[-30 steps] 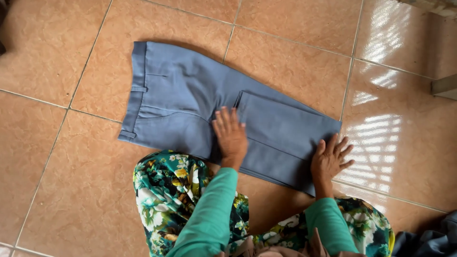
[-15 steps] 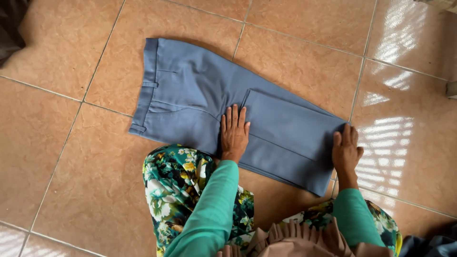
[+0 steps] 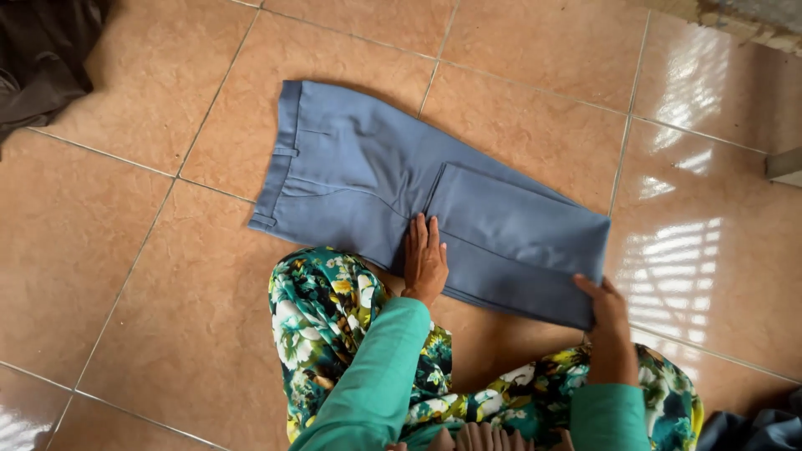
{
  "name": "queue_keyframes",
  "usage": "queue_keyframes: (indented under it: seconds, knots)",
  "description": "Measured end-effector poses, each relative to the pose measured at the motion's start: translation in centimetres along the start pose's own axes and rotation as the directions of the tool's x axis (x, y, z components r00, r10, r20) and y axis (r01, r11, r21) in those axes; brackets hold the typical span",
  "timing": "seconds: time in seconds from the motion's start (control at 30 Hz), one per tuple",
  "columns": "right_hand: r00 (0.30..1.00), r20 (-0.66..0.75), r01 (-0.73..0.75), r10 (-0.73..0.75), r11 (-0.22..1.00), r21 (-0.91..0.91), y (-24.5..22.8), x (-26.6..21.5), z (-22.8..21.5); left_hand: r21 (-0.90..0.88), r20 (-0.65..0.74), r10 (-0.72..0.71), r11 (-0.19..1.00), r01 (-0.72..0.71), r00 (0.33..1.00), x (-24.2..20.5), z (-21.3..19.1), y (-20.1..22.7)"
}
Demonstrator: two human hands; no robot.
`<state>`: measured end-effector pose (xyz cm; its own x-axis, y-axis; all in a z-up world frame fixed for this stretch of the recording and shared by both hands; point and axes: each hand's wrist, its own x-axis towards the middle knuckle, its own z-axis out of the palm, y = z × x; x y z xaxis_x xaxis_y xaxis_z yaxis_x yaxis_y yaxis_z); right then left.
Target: Folding blue trousers and stacking them neatly on a tiled floor.
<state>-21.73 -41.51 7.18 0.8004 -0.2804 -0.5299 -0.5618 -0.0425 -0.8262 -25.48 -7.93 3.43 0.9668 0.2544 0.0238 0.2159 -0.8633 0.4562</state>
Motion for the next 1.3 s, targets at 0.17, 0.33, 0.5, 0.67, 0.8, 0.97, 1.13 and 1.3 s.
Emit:
queue_keyframes:
  seconds: [0.17,0.33,0.5,0.67,0.8,0.97,1.13,1.3]
  knots:
    - [0.998,-0.053,0.035,-0.027,0.986,0.165,-15.5,-11.5,-0.1,-0.311,0.058,0.065,0.949,-0.044,0.996,-0.7,1.3,1.9]
    - [0.998,-0.046,0.049,-0.043,0.991,0.126,-15.0,-9.4,-3.4,-0.222,0.005,0.202,0.955,-0.196,0.979,-2.7,3.6,5.9]
    - [0.995,-0.010,0.103,-0.104,0.955,0.280,-15.4,-9.2,-5.4,-0.039,0.071,0.211,0.977,-0.209,0.975,-4.3,7.4,9.9]
    - [0.975,-0.038,0.223,-0.221,0.943,0.247,-21.9,-14.7,-3.0,-0.290,0.207,0.265,0.936,-0.199,0.942,-4.1,10.6,16.5]
    - [0.948,-0.043,0.316,-0.316,0.918,0.240,-22.8,-15.1,-0.7,-0.603,0.448,0.477,0.786,-0.139,0.756,-2.9,11.6,20.9]
    - [0.924,-0.019,0.376,-0.382,0.899,0.223,-17.7,-10.8,5.2,-0.784,0.588,0.174,0.360,0.505,0.789,1.6,11.9,15.1]
    - [0.918,0.240,0.298,-0.316,0.948,0.109,-10.1,-9.1,14.1,-0.766,0.629,0.041,-0.135,0.628,0.776,4.0,-3.0,3.7]
    - [0.891,0.428,0.093,-0.152,0.983,0.155,-6.6,-10.1,16.8,-0.685,0.703,-0.231,0.034,0.727,0.673,5.0,-4.4,-3.1]
